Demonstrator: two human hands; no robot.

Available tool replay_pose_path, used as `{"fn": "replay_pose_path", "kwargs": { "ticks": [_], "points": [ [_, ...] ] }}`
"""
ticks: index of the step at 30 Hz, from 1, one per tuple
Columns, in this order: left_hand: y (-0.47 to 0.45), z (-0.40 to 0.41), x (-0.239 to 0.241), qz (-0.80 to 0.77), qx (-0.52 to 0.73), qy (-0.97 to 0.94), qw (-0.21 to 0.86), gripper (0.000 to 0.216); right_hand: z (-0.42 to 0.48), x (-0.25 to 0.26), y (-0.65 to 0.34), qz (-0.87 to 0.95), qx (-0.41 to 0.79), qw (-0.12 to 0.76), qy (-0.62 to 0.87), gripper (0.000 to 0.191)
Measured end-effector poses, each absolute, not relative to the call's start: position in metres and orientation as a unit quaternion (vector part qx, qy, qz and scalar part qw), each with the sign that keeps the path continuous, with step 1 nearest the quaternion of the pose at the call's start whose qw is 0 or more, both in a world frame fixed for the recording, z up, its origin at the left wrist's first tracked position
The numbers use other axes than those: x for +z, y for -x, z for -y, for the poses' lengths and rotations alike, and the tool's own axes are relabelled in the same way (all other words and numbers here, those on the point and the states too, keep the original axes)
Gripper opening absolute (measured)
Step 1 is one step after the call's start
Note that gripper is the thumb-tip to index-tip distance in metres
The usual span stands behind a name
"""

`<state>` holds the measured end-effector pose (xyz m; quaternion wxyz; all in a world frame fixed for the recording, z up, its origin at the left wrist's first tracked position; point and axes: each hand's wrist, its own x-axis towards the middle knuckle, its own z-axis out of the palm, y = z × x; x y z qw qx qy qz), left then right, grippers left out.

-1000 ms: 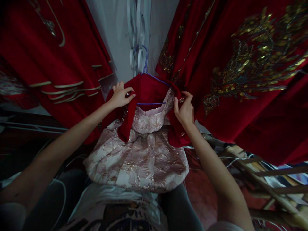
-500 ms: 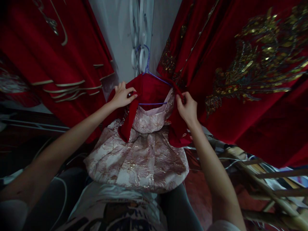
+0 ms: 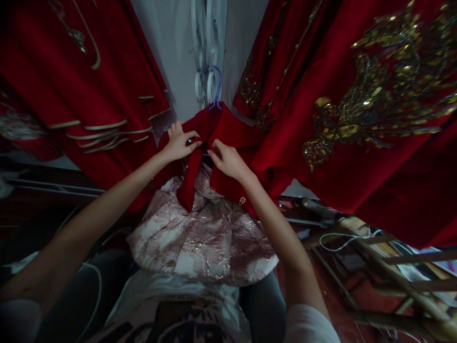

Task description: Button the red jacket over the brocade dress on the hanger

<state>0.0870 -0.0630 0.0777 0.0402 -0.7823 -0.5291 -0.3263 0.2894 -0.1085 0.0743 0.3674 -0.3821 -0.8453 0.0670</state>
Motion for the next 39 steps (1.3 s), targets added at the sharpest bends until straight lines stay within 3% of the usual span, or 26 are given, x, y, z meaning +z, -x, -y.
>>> {"fn": "replay_pose_path", "kwargs": {
  "ticks": [6, 15, 20, 23, 32, 39],
  "points": [
    [-0.117, 0.1, 0.057, 0.495, -0.427, 0.756, 0.029, 0.023, 0.11, 0.064, -0.308, 0.83, 0.087, 0.379, 0.399, 0.021],
    [-0.147, 0.101, 0.032, 0.39, -0.51, 0.742, -0.191, 0.02, 0.118, 0.064, -0.309, 0.8, 0.141, 0.414, 0.411, 0.024],
    [-0.143, 0.095, 0.022, 0.344, -0.552, 0.699, -0.296, 0.034, 0.119, 0.051, -0.307, 0.749, 0.232, 0.493, 0.378, 0.037],
    [-0.143, 0.096, 0.017, 0.331, -0.587, 0.672, -0.308, 0.036, 0.122, 0.046, -0.307, 0.747, 0.279, 0.494, 0.347, 0.04],
    [-0.135, 0.099, 0.011, 0.326, -0.6, 0.67, -0.292, 0.027, 0.122, 0.045, -0.306, 0.704, 0.296, 0.543, 0.348, 0.025],
    [-0.132, 0.094, 0.018, 0.328, -0.548, 0.713, -0.29, 0.021, 0.119, 0.044, -0.303, 0.712, 0.242, 0.548, 0.367, 0.02]
  ]
}}
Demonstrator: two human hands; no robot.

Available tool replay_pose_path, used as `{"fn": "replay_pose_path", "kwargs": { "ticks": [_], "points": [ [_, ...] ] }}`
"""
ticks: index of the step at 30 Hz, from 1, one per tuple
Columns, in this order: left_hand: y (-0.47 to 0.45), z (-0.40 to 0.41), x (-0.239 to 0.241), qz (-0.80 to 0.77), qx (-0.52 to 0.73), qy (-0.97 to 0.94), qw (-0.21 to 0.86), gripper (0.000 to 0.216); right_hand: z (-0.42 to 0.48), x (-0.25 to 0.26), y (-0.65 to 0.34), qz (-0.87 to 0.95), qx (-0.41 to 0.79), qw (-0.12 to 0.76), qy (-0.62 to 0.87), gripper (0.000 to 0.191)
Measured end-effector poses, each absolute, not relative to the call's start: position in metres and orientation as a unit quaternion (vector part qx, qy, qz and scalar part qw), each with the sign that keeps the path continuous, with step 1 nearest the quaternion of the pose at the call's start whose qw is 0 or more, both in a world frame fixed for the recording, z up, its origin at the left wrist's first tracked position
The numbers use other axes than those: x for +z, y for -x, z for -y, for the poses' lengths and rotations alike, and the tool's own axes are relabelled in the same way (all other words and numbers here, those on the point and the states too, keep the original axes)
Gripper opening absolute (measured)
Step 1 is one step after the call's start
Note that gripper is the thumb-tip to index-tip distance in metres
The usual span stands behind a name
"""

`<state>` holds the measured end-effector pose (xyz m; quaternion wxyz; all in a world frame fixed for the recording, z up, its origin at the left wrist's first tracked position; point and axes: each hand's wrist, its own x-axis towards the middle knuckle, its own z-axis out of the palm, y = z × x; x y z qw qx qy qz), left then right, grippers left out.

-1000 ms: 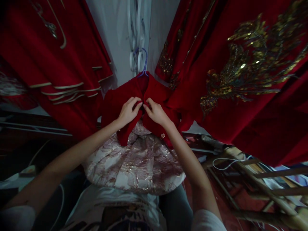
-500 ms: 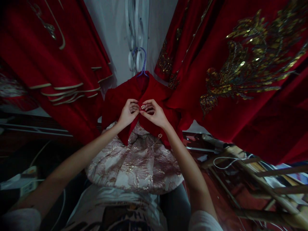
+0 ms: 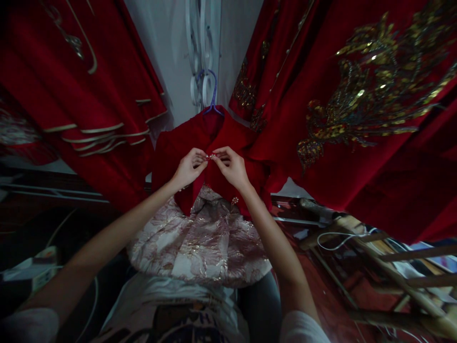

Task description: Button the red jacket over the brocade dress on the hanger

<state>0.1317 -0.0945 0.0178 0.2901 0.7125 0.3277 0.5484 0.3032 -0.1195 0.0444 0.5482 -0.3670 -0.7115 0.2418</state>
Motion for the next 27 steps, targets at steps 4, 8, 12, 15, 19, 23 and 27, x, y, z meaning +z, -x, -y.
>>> {"fn": "replay_pose_path", "kwargs": {
  "ticks": [4, 8, 12, 15, 19, 23, 27],
  "points": [
    [-0.126, 0.096, 0.031, -0.328, 0.477, -0.785, 0.22, 0.015, 0.12, 0.047, -0.299, 0.711, 0.208, 0.554, 0.38, 0.018],
    [-0.123, 0.104, 0.044, -0.33, 0.445, -0.825, 0.116, 0.01, 0.121, 0.044, -0.295, 0.695, 0.186, 0.574, 0.392, 0.021],
    [-0.126, 0.105, 0.046, -0.328, 0.444, -0.827, 0.108, 0.004, 0.125, 0.04, -0.294, 0.679, 0.179, 0.588, 0.401, 0.026],
    [-0.128, 0.103, 0.044, -0.328, 0.439, -0.83, 0.103, 0.003, 0.127, 0.039, -0.296, 0.686, 0.184, 0.578, 0.401, 0.03],
    [-0.129, 0.103, 0.044, -0.333, 0.43, -0.835, 0.089, 0.004, 0.125, 0.041, -0.301, 0.693, 0.19, 0.564, 0.408, 0.032],
    [-0.129, 0.106, 0.048, -0.332, 0.415, -0.845, 0.064, 0.004, 0.119, 0.04, -0.304, 0.695, 0.208, 0.559, 0.401, 0.034],
    [-0.127, 0.107, 0.052, -0.324, 0.404, -0.854, 0.048, 0.005, 0.117, 0.037, -0.304, 0.694, 0.233, 0.561, 0.387, 0.036]
  ]
}}
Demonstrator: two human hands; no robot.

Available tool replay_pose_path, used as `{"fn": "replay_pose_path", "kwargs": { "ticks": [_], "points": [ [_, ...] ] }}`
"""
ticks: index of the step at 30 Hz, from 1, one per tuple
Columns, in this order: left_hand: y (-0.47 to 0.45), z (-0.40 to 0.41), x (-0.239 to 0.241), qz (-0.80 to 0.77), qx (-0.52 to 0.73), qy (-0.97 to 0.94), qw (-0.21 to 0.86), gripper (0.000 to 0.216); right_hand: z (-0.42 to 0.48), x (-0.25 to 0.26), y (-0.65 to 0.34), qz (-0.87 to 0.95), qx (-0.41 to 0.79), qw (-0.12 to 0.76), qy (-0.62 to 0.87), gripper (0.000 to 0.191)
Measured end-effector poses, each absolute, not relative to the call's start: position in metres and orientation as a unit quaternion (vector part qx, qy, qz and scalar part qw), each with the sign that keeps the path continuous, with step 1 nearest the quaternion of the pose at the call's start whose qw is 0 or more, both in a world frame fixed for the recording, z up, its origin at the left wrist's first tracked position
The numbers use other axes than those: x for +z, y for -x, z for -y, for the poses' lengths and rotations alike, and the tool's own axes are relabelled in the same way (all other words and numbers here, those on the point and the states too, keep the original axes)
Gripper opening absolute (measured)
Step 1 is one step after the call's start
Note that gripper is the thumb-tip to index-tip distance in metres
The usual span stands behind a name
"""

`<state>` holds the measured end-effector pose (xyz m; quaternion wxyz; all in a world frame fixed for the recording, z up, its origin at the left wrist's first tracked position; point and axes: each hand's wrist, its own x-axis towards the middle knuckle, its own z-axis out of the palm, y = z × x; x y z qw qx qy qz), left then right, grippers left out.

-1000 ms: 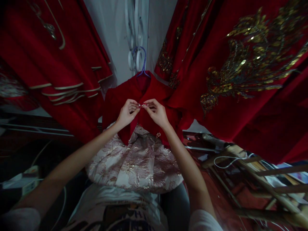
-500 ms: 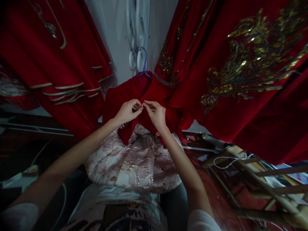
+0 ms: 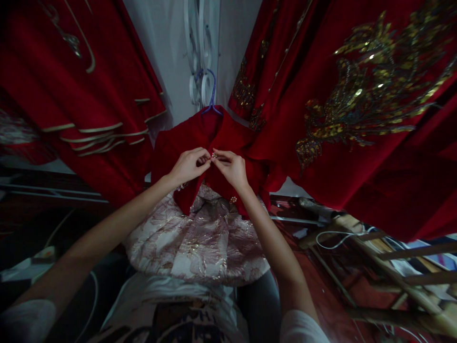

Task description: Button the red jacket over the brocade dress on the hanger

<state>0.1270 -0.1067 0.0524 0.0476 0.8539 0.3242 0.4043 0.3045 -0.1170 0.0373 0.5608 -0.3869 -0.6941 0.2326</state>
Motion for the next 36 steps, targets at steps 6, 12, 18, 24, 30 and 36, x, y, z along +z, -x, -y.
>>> {"fn": "replay_pose_path", "kwargs": {
  "ticks": [6, 12, 18, 24, 30, 36],
  "points": [
    [-0.123, 0.102, 0.054, -0.3, 0.398, -0.865, 0.061, 0.006, 0.119, 0.035, -0.305, 0.694, 0.247, 0.562, 0.377, 0.036],
    [-0.126, 0.102, 0.054, -0.303, 0.388, -0.868, 0.058, 0.008, 0.117, 0.037, -0.304, 0.701, 0.238, 0.549, 0.389, 0.036],
    [-0.144, 0.109, 0.033, -0.333, 0.471, -0.807, 0.127, 0.011, 0.117, 0.025, -0.292, 0.698, 0.186, 0.559, 0.407, 0.042],
    [-0.143, 0.101, 0.005, -0.335, 0.555, -0.676, 0.35, 0.019, 0.137, -0.002, -0.293, 0.719, 0.118, 0.522, 0.444, 0.074],
    [-0.132, 0.105, -0.009, -0.351, 0.515, -0.617, 0.481, 0.013, 0.132, -0.006, -0.316, 0.675, 0.204, 0.504, 0.5, 0.046],
    [-0.136, 0.117, -0.021, -0.34, 0.5, -0.579, 0.547, 0.039, 0.139, 0.019, -0.335, 0.627, 0.401, 0.513, 0.428, 0.036]
  ]
}}
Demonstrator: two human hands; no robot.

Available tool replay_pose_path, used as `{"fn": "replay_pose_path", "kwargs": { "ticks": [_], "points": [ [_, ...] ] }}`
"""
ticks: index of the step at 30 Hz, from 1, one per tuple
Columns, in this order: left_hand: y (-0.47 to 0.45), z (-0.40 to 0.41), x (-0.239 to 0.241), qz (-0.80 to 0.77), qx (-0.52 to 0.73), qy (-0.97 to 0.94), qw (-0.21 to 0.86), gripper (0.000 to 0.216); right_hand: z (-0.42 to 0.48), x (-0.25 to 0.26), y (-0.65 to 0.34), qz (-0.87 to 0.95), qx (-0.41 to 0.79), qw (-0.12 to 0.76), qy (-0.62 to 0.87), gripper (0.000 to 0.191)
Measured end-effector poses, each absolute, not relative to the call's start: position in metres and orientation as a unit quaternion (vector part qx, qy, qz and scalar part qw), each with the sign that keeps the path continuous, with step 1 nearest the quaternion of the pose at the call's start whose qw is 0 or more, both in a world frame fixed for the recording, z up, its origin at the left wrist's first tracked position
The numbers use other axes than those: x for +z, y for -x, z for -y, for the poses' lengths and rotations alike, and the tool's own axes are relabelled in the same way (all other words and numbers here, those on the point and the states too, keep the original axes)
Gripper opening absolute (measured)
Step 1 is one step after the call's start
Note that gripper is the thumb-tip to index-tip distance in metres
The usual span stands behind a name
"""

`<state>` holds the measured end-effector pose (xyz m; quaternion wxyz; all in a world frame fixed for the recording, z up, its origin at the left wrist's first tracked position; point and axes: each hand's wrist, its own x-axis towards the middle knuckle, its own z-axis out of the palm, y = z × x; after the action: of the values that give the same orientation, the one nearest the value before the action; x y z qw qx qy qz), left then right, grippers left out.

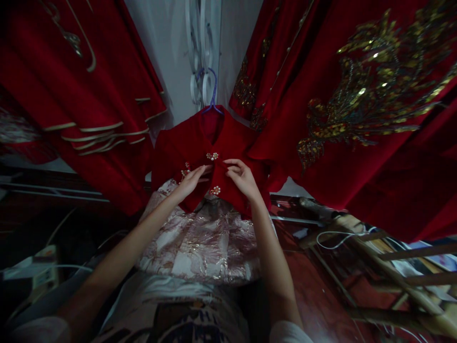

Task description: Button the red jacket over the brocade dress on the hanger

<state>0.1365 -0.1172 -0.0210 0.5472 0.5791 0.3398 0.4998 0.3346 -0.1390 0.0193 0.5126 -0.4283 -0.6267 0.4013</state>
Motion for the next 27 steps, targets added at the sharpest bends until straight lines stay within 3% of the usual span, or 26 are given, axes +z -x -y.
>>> {"fn": "replay_pose_path", "kwargs": {
  "ticks": [3, 7, 10, 13, 21, 25, 27],
  "points": [
    [-0.136, 0.127, -0.023, -0.342, 0.464, -0.545, 0.609, 0.052, 0.145, 0.027, -0.335, 0.639, 0.37, 0.525, 0.422, 0.04],
    [-0.13, 0.136, -0.026, -0.367, 0.499, -0.464, 0.633, 0.047, 0.152, 0.032, -0.326, 0.659, 0.264, 0.546, 0.445, 0.027],
    [-0.128, 0.14, -0.03, -0.375, 0.525, -0.432, 0.63, 0.037, 0.16, 0.03, -0.314, 0.692, 0.272, 0.488, 0.458, 0.021],
    [-0.129, 0.144, -0.035, -0.38, 0.529, -0.449, 0.611, 0.026, 0.166, 0.022, -0.301, 0.74, 0.298, 0.395, 0.457, 0.027],
    [-0.128, 0.149, -0.041, -0.421, 0.545, -0.54, 0.484, 0.021, 0.165, 0.001, -0.277, 0.758, 0.279, 0.362, 0.465, 0.033],
    [-0.119, 0.14, -0.045, -0.488, 0.626, -0.557, 0.243, 0.019, 0.165, 0.004, -0.279, 0.74, 0.298, 0.378, 0.469, 0.029],
    [-0.113, 0.133, -0.048, -0.51, 0.648, -0.538, 0.177, 0.026, 0.164, 0.007, -0.281, 0.74, 0.313, 0.394, 0.447, 0.028]
  ]
}}
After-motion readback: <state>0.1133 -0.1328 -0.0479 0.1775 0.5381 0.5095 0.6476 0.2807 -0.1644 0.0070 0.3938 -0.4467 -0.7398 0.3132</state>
